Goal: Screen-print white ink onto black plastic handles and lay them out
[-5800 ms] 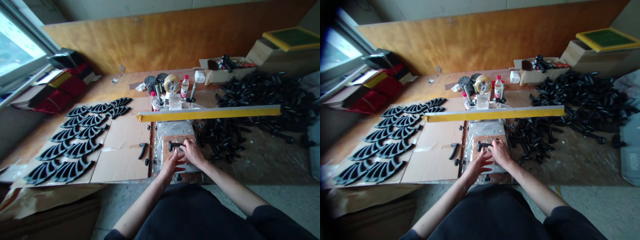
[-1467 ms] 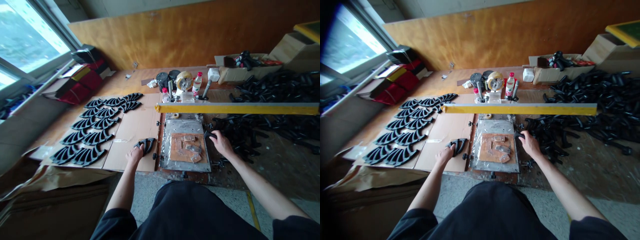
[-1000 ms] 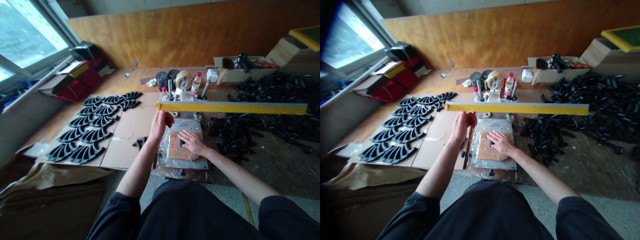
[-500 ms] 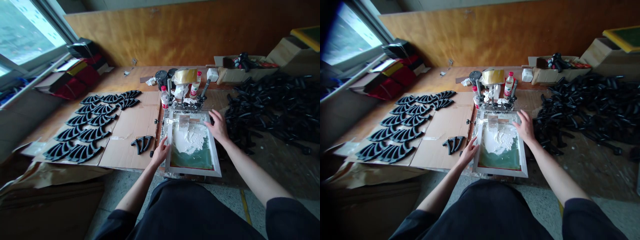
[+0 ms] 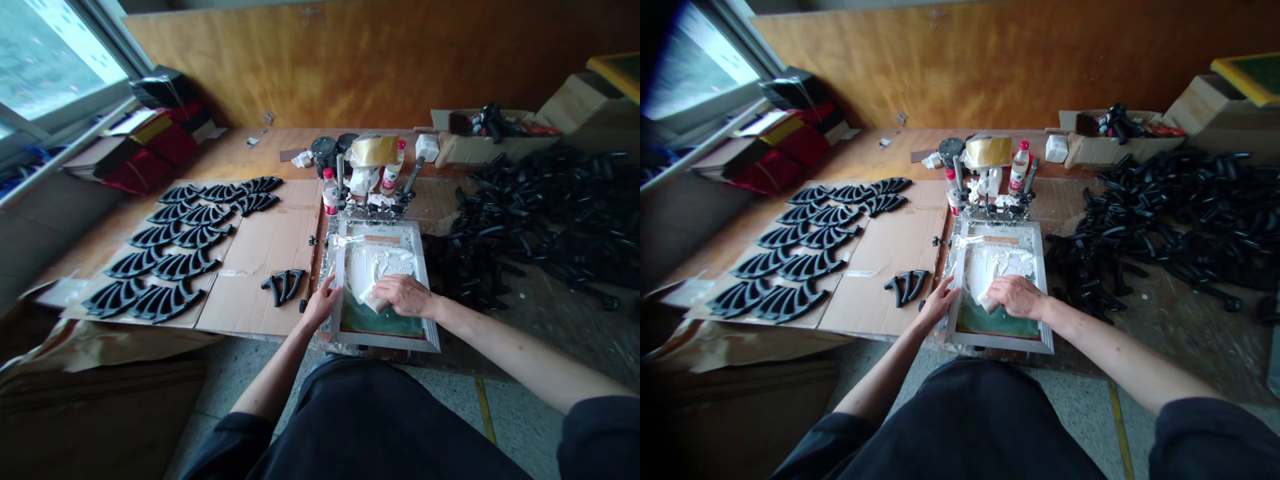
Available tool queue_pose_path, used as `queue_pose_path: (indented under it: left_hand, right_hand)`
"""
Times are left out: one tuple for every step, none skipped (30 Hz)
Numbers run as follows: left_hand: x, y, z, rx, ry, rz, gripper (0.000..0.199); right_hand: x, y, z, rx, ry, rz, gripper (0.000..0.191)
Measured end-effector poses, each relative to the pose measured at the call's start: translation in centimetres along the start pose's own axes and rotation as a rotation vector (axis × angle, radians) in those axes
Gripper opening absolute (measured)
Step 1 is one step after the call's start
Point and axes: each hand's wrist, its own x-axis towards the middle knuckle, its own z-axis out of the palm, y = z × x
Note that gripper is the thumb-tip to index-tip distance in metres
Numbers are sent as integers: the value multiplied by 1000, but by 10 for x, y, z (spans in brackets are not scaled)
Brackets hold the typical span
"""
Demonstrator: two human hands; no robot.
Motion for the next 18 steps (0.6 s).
queue_pose_path:
  left_hand:
    - [0, 1, 0, -2, 5, 5, 56]
    - [0, 2, 0, -6, 8, 9, 56]
    - [-1, 3, -1, -13, 11, 10, 55]
    - [-1, 3, -1, -23, 14, 7, 55]
    - [-1, 4, -1, -34, 17, 2, 55]
    - [-1, 4, -1, -45, 19, -5, 55]
    - [-1, 4, -1, -54, 20, -9, 56]
    - [-2, 4, -1, -61, 21, -12, 56]
    - [-2, 4, -1, -67, 20, -13, 56]
    - [-3, 5, -1, -74, 19, -13, 56]
    - [-3, 6, -2, -82, 16, -15, 56]
    - [-4, 7, -2, -92, 11, -18, 56]
    - [-5, 8, -4, -105, 0, -21, 57]
    - [-6, 10, -6, -122, -15, -20, 59]
    - [-7, 13, -9, -145, -35, -15, 60]
    - [-9, 18, -13, -178, -59, -6, 63]
    - [-12, 23, -17, -217, -82, 3, 64]
    - [-14, 30, -22, -265, -98, 13, 65]
  right_hand:
    - [1, 1, -3, 13, -12, 24, 16]
    - [4, 3, -5, 20, -3, 66, 13]
    - [8, 4, -5, 20, 29, 113, 12]
    - [11, 4, -2, 14, 76, 149, 14]
    - [12, 4, 3, 4, 127, 167, 19]
    - [10, 3, 9, -6, 172, 166, 26]
    - [7, 1, 15, -10, 200, 152, 31]
    - [2, -1, 21, -7, 208, 134, 34]
    - [-3, -2, 25, 2, 199, 119, 36]
    - [-7, -3, 27, 13, 179, 110, 35]
    - [-8, -4, 26, 25, 155, 113, 32]
    - [-6, -3, 22, 36, 137, 131, 28]
    - [0, -1, 16, 45, 139, 164, 25]
    - [9, 2, 8, 50, 165, 207, 25]
    - [20, 5, -1, 53, 209, 254, 29]
    - [32, 11, -12, 51, 262, 301, 36]
    - [43, 18, -24, 46, 312, 343, 45]
    - [51, 26, -36, 39, 355, 382, 52]
